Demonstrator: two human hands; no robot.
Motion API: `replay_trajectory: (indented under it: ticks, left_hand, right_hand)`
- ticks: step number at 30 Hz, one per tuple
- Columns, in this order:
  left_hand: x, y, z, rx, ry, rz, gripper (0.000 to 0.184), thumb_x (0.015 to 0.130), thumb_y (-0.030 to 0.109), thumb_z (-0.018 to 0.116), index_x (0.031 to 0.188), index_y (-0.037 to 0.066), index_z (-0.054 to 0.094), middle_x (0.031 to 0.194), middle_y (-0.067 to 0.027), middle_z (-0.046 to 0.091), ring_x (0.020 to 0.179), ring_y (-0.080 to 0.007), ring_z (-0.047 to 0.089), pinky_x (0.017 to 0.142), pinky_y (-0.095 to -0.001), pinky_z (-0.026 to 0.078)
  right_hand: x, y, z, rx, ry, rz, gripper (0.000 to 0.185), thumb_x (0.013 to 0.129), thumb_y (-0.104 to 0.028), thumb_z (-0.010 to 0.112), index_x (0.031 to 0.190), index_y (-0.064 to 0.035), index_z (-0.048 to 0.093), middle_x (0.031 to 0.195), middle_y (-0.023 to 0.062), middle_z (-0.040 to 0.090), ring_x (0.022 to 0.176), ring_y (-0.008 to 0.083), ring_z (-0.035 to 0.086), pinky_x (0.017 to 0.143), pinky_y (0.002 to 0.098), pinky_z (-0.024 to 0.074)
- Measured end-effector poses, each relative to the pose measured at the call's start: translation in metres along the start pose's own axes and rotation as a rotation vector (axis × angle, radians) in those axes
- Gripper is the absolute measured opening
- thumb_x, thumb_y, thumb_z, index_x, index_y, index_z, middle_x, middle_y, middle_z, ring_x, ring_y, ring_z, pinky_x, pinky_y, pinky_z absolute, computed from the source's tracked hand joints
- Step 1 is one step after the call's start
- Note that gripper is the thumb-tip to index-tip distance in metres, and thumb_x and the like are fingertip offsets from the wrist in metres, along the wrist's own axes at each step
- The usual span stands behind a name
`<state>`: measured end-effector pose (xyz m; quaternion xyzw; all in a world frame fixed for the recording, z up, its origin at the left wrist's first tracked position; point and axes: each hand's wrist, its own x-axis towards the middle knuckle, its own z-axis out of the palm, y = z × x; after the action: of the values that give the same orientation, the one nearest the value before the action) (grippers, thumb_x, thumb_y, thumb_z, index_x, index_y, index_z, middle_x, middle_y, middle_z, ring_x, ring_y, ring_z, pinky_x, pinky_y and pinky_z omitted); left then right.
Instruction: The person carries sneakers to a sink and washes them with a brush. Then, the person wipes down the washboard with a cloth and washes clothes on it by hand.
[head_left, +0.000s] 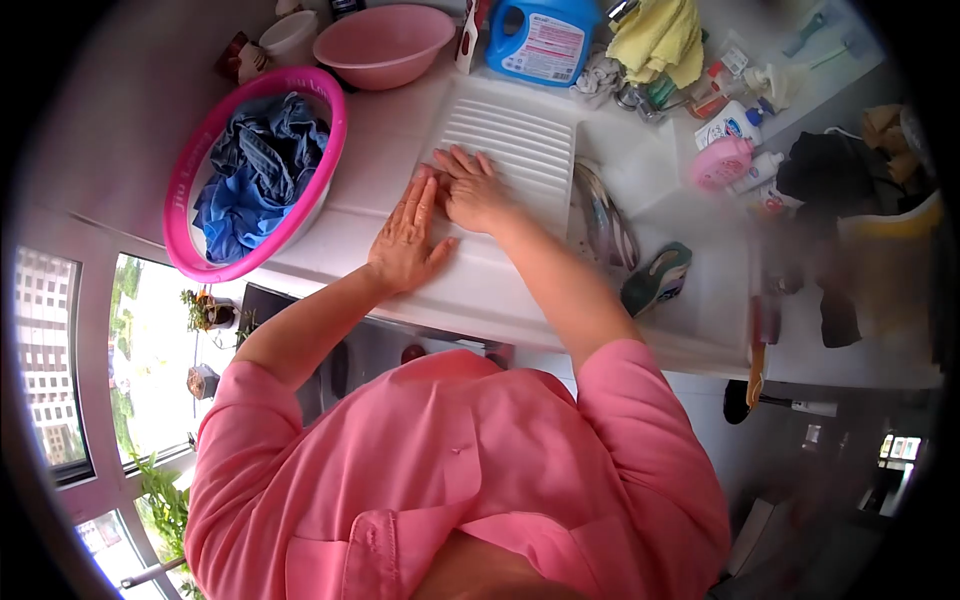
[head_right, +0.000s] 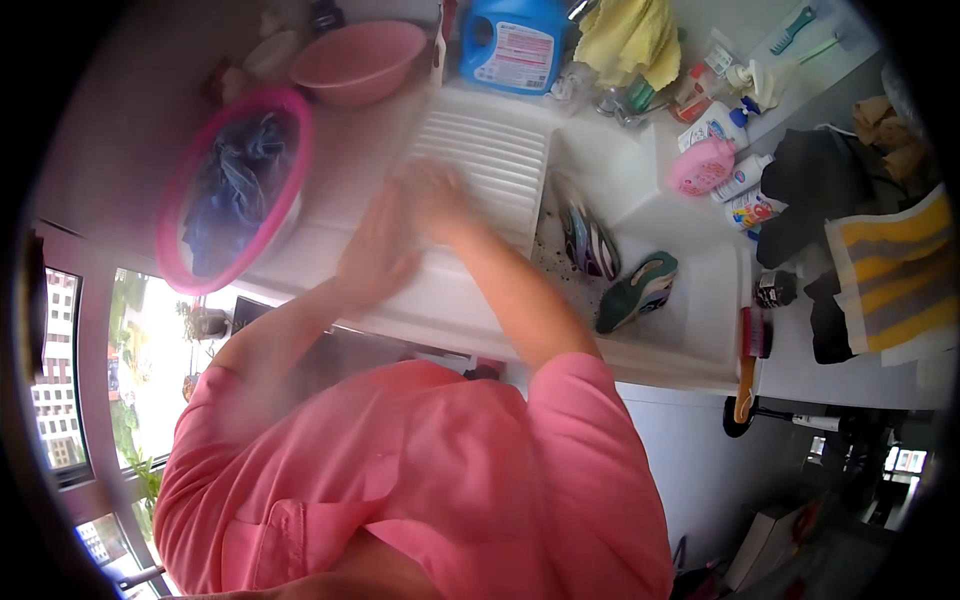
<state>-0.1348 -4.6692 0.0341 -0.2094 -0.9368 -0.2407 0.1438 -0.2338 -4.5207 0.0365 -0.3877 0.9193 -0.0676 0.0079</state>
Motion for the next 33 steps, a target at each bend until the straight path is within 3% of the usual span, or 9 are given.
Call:
replay_trajectory:
  ticks: [8, 9, 14, 16, 22, 28, 30, 32, 33]
  left_hand:
    - [-0.007, -0.008, 0.009, 0.047, -0.099, -0.026, 0.058, 0.090, 0.041, 0.043, 0.136, 0.007, 0.040, 0.146, -0.0201, 0.027, 0.138, -0.0339, 0.020, 0.114, -0.0415, 0.014]
    - [-0.009, -0.010, 0.015, 0.062, 0.091, 0.059, 0.053, 0.084, 0.032, 0.056, 0.127, 0.002, 0.047, 0.135, -0.0251, 0.040, 0.128, -0.0395, 0.036, 0.107, -0.0461, 0.030]
    - [-0.007, -0.010, 0.010, 0.025, 0.062, 0.017, 0.054, 0.083, 0.033, 0.058, 0.125, 0.002, 0.048, 0.141, -0.0230, 0.034, 0.133, -0.0360, 0.029, 0.110, -0.0458, 0.025]
    - [-0.008, -0.006, 0.004, 0.052, 0.068, 0.019, 0.055, 0.082, 0.033, 0.059, 0.126, 0.002, 0.046, 0.143, -0.0221, 0.031, 0.135, -0.0350, 0.026, 0.110, -0.0463, 0.024]
    - [-0.016, 0.005, -0.048, -0.026, 0.139, 0.239, 0.067, 0.081, 0.033, 0.063, 0.135, 0.002, 0.038, 0.146, -0.0210, 0.023, 0.139, -0.0343, 0.018, 0.111, -0.0485, 0.020]
    - [-0.035, -0.011, -0.092, 0.035, 0.210, 0.234, 0.065, 0.080, 0.031, 0.063, 0.133, 0.003, 0.039, 0.147, -0.0205, 0.024, 0.137, -0.0347, 0.022, 0.110, -0.0522, 0.021]
    - [-0.046, -0.017, -0.110, 0.049, 0.222, 0.229, 0.066, 0.080, 0.031, 0.064, 0.134, 0.003, 0.039, 0.146, -0.0203, 0.024, 0.137, -0.0349, 0.023, 0.109, -0.0527, 0.021]
    - [-0.059, -0.024, -0.127, 0.122, 0.228, 0.200, 0.066, 0.079, 0.031, 0.065, 0.134, 0.006, 0.038, 0.146, -0.0182, 0.027, 0.136, -0.0317, 0.026, 0.110, -0.0517, 0.021]
    - [-0.066, -0.028, -0.133, 0.124, 0.233, 0.197, 0.066, 0.079, 0.031, 0.065, 0.134, 0.006, 0.038, 0.146, -0.0182, 0.027, 0.136, -0.0317, 0.026, 0.110, -0.0517, 0.021]
  right_hand:
    - [-0.123, 0.093, 0.003, 0.103, 0.100, 0.123, 0.045, 0.097, -0.030, 0.036, 0.142, -0.0229, 0.033, 0.148, 0.0114, 0.028, 0.135, 0.0328, 0.026, 0.108, 0.0480, 0.0229]
    - [-0.136, 0.097, -0.010, 0.187, 0.032, 0.235, 0.047, 0.096, -0.030, 0.038, 0.142, -0.0215, 0.033, 0.148, 0.0133, 0.027, 0.134, 0.0330, 0.028, 0.107, 0.0452, 0.0266]
    - [-0.144, 0.092, -0.061, 0.115, 0.109, 0.516, 0.043, 0.085, -0.019, 0.055, 0.128, -0.0123, 0.052, 0.127, 0.0176, 0.052, 0.118, 0.0333, 0.048, 0.099, 0.0386, 0.0380]
    - [-0.127, 0.076, -0.082, 0.092, 0.046, 0.920, 0.042, 0.083, -0.012, 0.054, 0.125, -0.0106, 0.054, 0.124, 0.0156, 0.055, 0.113, 0.0337, 0.052, 0.096, 0.0419, 0.0388]
    - [-0.154, 0.102, -0.015, -0.500, -0.196, 0.467, 0.069, 0.075, -0.007, 0.051, 0.141, -0.0139, 0.033, 0.130, 0.0187, 0.051, 0.114, 0.0354, 0.053, 0.102, 0.0407, 0.0346]
    - [-0.123, 0.080, -0.045, -0.150, -0.225, 0.817, 0.066, 0.075, -0.004, 0.054, 0.138, -0.0158, 0.040, 0.110, 0.0195, 0.061, 0.104, 0.0337, 0.058, 0.087, 0.0403, 0.0461]
    - [-0.117, 0.094, -0.031, -0.243, -0.194, 0.723, 0.062, 0.075, -0.004, 0.055, 0.135, -0.0137, 0.043, 0.110, 0.0199, 0.061, 0.103, 0.0353, 0.058, 0.089, 0.0417, 0.0447]
    - [-0.106, 0.088, -0.028, -0.509, 0.087, 0.327, 0.057, 0.078, -0.006, 0.055, 0.134, -0.0105, 0.044, 0.120, 0.0203, 0.057, 0.110, 0.0353, 0.053, 0.096, 0.0416, 0.0390]
    - [-0.079, 0.051, -0.057, -0.279, 0.015, 0.463, 0.054, 0.080, -0.006, 0.053, 0.133, -0.0052, 0.043, 0.122, 0.0202, 0.055, 0.113, 0.0359, 0.051, 0.097, 0.0427, 0.0374]
